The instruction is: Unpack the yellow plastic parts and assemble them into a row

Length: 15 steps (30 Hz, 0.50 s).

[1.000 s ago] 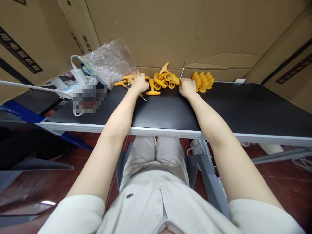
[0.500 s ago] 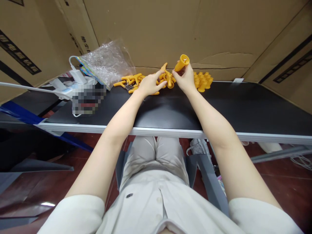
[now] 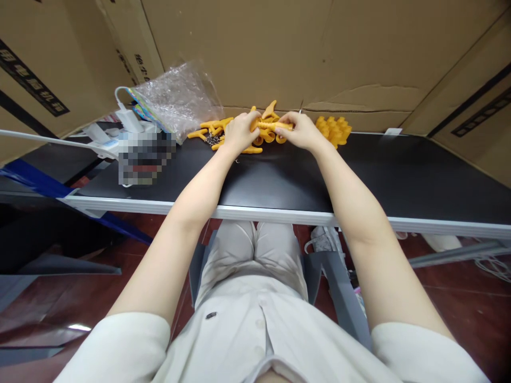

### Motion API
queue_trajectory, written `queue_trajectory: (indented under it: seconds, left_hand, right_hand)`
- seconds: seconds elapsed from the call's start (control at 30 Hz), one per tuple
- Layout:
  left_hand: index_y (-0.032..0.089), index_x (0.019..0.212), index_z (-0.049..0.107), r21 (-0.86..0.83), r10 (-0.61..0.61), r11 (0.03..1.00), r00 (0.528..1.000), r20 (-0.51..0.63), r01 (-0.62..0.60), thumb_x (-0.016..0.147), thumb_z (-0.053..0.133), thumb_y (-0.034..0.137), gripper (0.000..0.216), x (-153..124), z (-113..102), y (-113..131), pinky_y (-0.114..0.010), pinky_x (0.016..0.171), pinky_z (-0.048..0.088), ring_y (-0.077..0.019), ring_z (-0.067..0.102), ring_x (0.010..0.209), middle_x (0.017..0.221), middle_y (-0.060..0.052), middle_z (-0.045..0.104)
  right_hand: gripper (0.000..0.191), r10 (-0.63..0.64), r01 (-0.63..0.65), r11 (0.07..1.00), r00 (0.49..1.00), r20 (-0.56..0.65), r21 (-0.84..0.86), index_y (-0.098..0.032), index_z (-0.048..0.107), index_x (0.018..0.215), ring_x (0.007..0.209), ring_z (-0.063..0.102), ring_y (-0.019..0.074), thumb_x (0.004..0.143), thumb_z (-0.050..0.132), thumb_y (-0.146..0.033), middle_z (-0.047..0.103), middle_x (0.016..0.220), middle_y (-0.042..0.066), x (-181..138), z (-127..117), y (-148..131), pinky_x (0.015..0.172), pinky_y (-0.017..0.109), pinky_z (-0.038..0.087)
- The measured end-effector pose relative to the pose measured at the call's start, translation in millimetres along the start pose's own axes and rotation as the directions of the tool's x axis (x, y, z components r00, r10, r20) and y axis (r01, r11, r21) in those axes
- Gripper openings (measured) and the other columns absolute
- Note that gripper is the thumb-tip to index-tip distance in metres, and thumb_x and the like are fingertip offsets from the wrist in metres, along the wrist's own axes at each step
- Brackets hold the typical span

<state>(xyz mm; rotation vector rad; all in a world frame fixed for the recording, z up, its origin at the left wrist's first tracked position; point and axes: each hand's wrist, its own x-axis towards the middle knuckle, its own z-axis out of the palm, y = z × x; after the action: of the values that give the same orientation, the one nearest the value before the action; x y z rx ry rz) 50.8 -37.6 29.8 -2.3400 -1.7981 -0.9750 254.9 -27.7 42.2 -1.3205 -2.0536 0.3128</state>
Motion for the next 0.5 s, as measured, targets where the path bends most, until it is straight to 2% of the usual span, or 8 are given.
queue_trajectory:
  seconds: [0.1, 0.2, 0.33, 0.43, 0.5]
  left_hand:
    - [0.027, 0.14, 0.067, 0.028, 0.021, 0.999, 0.998, 0.053, -0.023, 0.087, 0.058, 0.023, 0.054, -1, 2, 0, -0.045, 0.115, 0.044, -0.0348, 0.062, 0.131, 0.134, -0.01, 0.071]
    - [0.026, 0.136, 0.07, 0.044, 0.017, 0.999, 0.998, 0.068, -0.02, 0.087, 0.06, 0.025, 0.05, -1, 4, 3, -0.045, 0.114, 0.044, -0.0351, 0.062, 0.129, 0.13, -0.009, 0.073]
    - [0.026, 0.134, 0.07, 0.033, -0.021, 0.999, 0.998, 0.065, 0.018, 0.088, 0.06, 0.028, 0.047, -3, 2, 9, -0.044, 0.111, 0.046, -0.034, 0.063, 0.126, 0.126, -0.008, 0.075]
    - [0.024, 0.133, 0.07, 0.039, -0.023, 0.999, 0.997, 0.068, 0.02, 0.088, 0.06, 0.028, 0.046, -4, -1, 11, -0.044, 0.11, 0.047, -0.0342, 0.064, 0.124, 0.126, -0.009, 0.075]
    - [0.023, 0.133, 0.07, 0.045, -0.025, 0.999, 0.997, 0.072, 0.022, 0.088, 0.061, 0.027, 0.046, -4, -2, 10, -0.044, 0.11, 0.047, -0.0343, 0.064, 0.124, 0.126, -0.01, 0.075]
  right_hand:
    - [0.023, -0.005, 0.046, 0.954, 0.99, 0.138, -0.297, -0.019, 0.071, 0.11, 0.11, 0.069, 0.0331, 0.097, 0.068, -0.037, 0.076, 0.113, 0.011, -6, -2, -2, 0.099, 0.047, 0.052]
    - [0.023, -0.001, 0.059, 0.892, 0.992, 0.129, -0.448, -0.019, 0.068, 0.118, 0.118, 0.065, 0.0372, 0.096, 0.066, -0.029, 0.072, 0.123, 0.014, -9, -2, -6, 0.103, 0.049, 0.048]
    - [0.04, -0.06, 0.074, 0.87, 0.997, 0.044, -0.488, -0.018, 0.058, 0.136, 0.129, 0.057, 0.0405, 0.098, 0.06, -0.031, 0.065, 0.135, 0.017, -10, -4, -11, 0.109, 0.052, 0.042]
    - [0.047, -0.056, 0.089, 0.882, 0.995, 0.084, -0.462, -0.017, 0.054, 0.142, 0.128, 0.057, 0.0402, 0.098, 0.06, -0.034, 0.066, 0.135, 0.018, -11, -6, -9, 0.109, 0.05, 0.042]
    - [0.044, -0.074, 0.125, 0.888, 0.989, 0.129, -0.442, -0.019, 0.057, 0.139, 0.127, 0.058, 0.0394, 0.1, 0.057, -0.038, 0.068, 0.132, 0.016, -10, -5, -4, 0.107, 0.051, 0.042]
